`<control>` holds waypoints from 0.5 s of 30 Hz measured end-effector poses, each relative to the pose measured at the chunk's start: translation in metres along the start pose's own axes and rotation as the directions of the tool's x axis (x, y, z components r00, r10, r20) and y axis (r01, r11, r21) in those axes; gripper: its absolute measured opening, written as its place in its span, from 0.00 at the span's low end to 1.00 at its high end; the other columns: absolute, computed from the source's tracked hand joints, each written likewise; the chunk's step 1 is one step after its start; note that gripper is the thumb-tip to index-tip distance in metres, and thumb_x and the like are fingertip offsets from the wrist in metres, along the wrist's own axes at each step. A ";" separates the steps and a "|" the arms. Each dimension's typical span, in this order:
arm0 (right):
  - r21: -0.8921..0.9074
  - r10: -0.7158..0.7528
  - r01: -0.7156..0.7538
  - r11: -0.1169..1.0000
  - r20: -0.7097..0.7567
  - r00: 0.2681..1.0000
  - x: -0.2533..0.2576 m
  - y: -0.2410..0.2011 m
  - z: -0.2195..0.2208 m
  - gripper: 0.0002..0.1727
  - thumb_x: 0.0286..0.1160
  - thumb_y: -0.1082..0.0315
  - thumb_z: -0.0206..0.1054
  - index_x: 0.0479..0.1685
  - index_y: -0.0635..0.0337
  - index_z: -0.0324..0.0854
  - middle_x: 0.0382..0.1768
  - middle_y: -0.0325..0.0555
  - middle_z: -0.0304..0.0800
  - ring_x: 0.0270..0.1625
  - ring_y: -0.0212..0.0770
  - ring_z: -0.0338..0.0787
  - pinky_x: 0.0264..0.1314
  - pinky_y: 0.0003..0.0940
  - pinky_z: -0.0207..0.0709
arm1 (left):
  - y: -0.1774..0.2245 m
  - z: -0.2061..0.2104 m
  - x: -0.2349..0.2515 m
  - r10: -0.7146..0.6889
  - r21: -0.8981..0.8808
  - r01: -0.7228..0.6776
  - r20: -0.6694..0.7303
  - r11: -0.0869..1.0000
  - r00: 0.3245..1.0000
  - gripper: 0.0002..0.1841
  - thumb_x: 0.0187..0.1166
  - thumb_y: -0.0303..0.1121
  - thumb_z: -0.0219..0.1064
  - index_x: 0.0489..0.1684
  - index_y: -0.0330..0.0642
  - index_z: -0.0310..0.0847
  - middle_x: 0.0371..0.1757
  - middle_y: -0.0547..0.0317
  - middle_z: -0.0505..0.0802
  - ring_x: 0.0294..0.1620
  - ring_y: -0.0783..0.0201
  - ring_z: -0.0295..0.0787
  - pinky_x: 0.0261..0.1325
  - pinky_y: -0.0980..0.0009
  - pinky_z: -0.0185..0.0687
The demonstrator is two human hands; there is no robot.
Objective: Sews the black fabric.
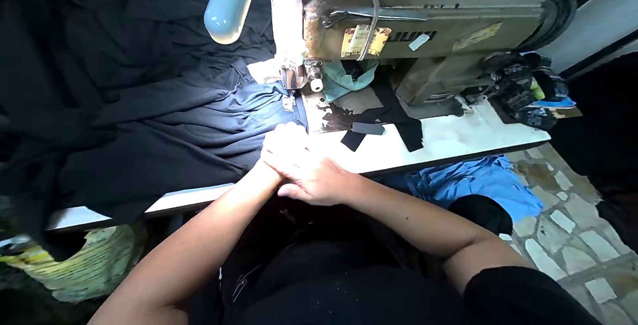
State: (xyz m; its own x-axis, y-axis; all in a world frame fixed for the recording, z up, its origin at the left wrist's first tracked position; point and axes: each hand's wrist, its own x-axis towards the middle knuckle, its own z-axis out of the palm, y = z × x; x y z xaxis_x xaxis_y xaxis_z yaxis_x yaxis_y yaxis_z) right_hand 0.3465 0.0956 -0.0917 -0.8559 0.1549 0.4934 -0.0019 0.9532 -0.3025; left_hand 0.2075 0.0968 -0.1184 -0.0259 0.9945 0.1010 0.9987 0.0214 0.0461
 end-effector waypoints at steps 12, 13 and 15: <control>0.167 0.534 -0.533 0.830 0.041 0.844 0.031 0.086 -0.018 0.23 0.78 0.76 0.65 0.73 0.68 0.81 0.72 0.63 0.84 0.79 0.57 0.79 0.86 0.51 0.66 | 0.008 -0.056 -0.004 -0.266 -0.293 0.248 -0.024 0.924 0.964 0.17 0.88 0.32 0.54 0.56 0.25 0.81 0.45 0.29 0.91 0.48 0.30 0.91 0.44 0.34 0.81; 0.117 0.543 -0.554 0.824 0.113 0.832 0.036 0.087 -0.019 0.23 0.77 0.75 0.66 0.73 0.65 0.82 0.73 0.61 0.83 0.79 0.57 0.78 0.85 0.52 0.65 | 0.003 -0.056 -0.006 -0.250 -0.257 0.226 -0.066 0.940 0.966 0.19 0.88 0.39 0.57 0.53 0.28 0.82 0.41 0.33 0.91 0.43 0.33 0.92 0.39 0.36 0.82; 0.040 0.562 -0.578 0.815 0.185 0.806 0.042 0.083 -0.021 0.22 0.78 0.72 0.66 0.72 0.61 0.83 0.73 0.59 0.83 0.79 0.58 0.78 0.84 0.57 0.64 | -0.005 -0.062 -0.011 -0.256 -0.184 0.241 -0.059 0.953 0.965 0.20 0.83 0.43 0.66 0.51 0.30 0.83 0.39 0.34 0.91 0.42 0.33 0.92 0.37 0.37 0.82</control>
State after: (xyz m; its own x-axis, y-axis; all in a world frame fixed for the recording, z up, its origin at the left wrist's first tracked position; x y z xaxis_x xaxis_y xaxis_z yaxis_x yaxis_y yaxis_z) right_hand 0.3214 0.1868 -0.0787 -0.7866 0.6127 0.0763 0.4726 0.6770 -0.5642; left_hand 0.1996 0.0798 -0.0577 -0.2831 0.9481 0.1446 0.9372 0.2415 0.2515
